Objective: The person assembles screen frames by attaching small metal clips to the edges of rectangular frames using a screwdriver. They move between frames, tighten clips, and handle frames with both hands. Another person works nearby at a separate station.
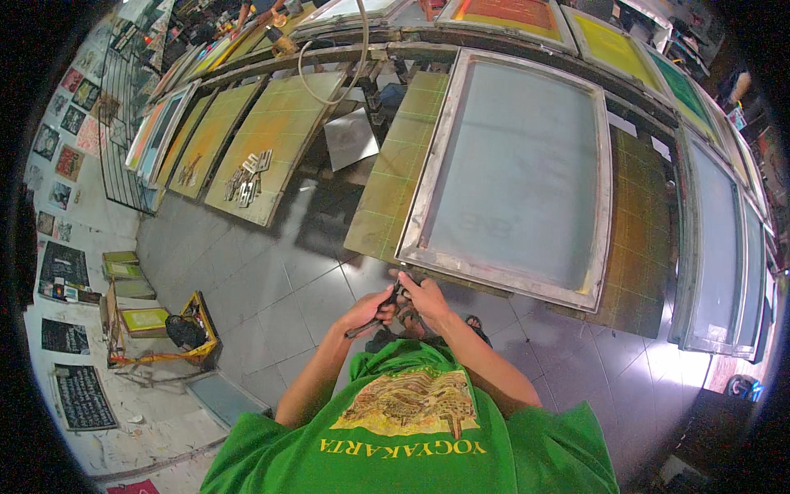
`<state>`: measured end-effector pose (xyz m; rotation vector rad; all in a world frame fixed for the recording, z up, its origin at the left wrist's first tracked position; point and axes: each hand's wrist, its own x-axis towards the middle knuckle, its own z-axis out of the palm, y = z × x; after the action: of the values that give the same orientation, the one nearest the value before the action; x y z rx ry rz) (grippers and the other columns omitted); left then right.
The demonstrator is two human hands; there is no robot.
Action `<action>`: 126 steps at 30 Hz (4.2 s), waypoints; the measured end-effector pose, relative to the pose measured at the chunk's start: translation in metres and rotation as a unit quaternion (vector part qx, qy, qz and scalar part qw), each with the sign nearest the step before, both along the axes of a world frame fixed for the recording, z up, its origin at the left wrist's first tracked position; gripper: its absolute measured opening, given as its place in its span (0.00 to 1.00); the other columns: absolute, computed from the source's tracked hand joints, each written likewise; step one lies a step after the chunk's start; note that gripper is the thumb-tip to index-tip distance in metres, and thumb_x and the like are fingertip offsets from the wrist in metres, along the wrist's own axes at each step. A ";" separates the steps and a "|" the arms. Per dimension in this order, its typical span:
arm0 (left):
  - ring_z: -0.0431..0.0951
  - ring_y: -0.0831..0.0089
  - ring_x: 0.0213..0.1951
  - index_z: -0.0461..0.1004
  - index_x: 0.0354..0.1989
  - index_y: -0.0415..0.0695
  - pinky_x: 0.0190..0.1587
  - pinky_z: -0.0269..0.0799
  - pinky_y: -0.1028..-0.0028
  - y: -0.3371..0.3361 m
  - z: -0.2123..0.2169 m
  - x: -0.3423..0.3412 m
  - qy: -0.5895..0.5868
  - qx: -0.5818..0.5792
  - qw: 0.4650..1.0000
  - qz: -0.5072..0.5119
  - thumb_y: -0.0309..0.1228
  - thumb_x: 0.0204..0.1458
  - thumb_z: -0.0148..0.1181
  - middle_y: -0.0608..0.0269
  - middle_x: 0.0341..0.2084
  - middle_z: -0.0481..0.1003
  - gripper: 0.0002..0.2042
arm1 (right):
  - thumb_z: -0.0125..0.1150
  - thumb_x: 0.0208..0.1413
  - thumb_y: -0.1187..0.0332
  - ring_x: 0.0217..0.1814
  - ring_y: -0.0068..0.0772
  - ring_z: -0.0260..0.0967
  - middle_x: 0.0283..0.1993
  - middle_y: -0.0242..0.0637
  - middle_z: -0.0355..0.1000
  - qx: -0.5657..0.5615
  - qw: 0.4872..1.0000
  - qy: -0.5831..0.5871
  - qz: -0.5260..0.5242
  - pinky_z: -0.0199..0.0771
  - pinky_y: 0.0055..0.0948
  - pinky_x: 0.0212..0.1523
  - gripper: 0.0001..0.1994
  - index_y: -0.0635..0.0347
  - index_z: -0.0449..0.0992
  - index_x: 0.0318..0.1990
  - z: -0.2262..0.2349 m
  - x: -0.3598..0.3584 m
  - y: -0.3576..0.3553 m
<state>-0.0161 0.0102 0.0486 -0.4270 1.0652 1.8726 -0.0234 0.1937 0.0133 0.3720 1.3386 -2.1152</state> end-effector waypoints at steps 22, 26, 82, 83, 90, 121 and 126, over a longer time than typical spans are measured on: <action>0.64 0.85 0.21 0.78 0.35 0.41 0.24 0.58 0.78 -0.011 0.016 0.029 0.192 -0.352 0.909 0.110 0.48 0.59 0.66 0.77 0.16 0.64 0.19 | 0.79 0.50 0.52 0.27 0.18 0.58 0.28 0.23 0.67 -0.034 0.990 -0.102 -0.086 0.55 0.22 0.29 0.19 0.57 0.79 0.34 -0.017 -0.007 -0.013; 0.70 0.84 0.25 0.81 0.37 0.39 0.28 0.65 0.77 0.012 0.032 0.026 0.265 -0.379 0.881 0.098 0.44 0.55 0.71 0.73 0.20 0.73 0.18 | 0.79 0.48 0.46 0.27 0.21 0.59 0.27 0.26 0.67 0.006 0.995 -0.099 -0.032 0.60 0.30 0.30 0.24 0.61 0.79 0.31 -0.014 -0.008 -0.006; 0.78 0.57 0.26 0.80 0.39 0.37 0.32 0.71 0.59 0.031 -0.047 0.024 0.394 -0.507 0.758 0.116 0.40 0.62 0.60 0.48 0.24 0.79 0.15 | 0.60 0.67 0.53 0.28 0.16 0.51 0.35 0.20 0.68 0.002 0.998 -0.064 0.014 0.56 0.18 0.28 0.21 0.58 0.78 0.58 0.009 -0.012 -0.004; 0.77 0.58 0.25 0.80 0.39 0.37 0.32 0.71 0.59 0.027 -0.047 0.023 0.366 -0.491 0.784 0.099 0.41 0.63 0.59 0.48 0.24 0.78 0.16 | 0.62 0.66 0.53 0.28 0.16 0.53 0.36 0.20 0.68 0.004 0.997 -0.074 0.020 0.56 0.19 0.27 0.19 0.58 0.80 0.55 0.011 -0.013 -0.004; 0.74 0.68 0.27 0.82 0.41 0.42 0.32 0.70 0.63 0.027 -0.037 0.026 0.337 -0.451 0.809 0.172 0.51 0.57 0.65 0.60 0.25 0.78 0.21 | 0.78 0.52 0.58 0.30 0.26 0.68 0.37 0.34 0.76 0.077 0.982 -0.138 -0.101 0.66 0.30 0.27 0.19 0.65 0.80 0.38 0.009 -0.012 -0.019; 0.73 0.60 0.23 0.77 0.29 0.34 0.29 0.67 0.58 -0.029 0.005 -0.015 0.304 -0.349 0.881 -0.093 0.61 0.57 0.59 0.46 0.21 0.76 0.33 | 0.62 0.67 0.59 0.25 0.17 0.52 0.31 0.24 0.64 -0.018 0.993 -0.109 -0.031 0.55 0.22 0.25 0.17 0.58 0.76 0.56 0.003 -0.013 -0.010; 0.81 0.57 0.34 0.80 0.35 0.39 0.38 0.73 0.60 -0.032 0.010 -0.006 0.371 -0.359 0.854 -0.059 0.62 0.50 0.66 0.50 0.29 0.81 0.31 | 0.73 0.58 0.61 0.29 0.24 0.69 0.31 0.29 0.74 0.083 0.978 -0.152 -0.115 0.66 0.28 0.28 0.14 0.59 0.79 0.44 -0.004 -0.014 -0.025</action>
<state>-0.0223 -0.0214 0.0581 -0.0133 2.2804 1.4747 -0.0377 0.1684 0.0088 0.9217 1.3440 -2.0263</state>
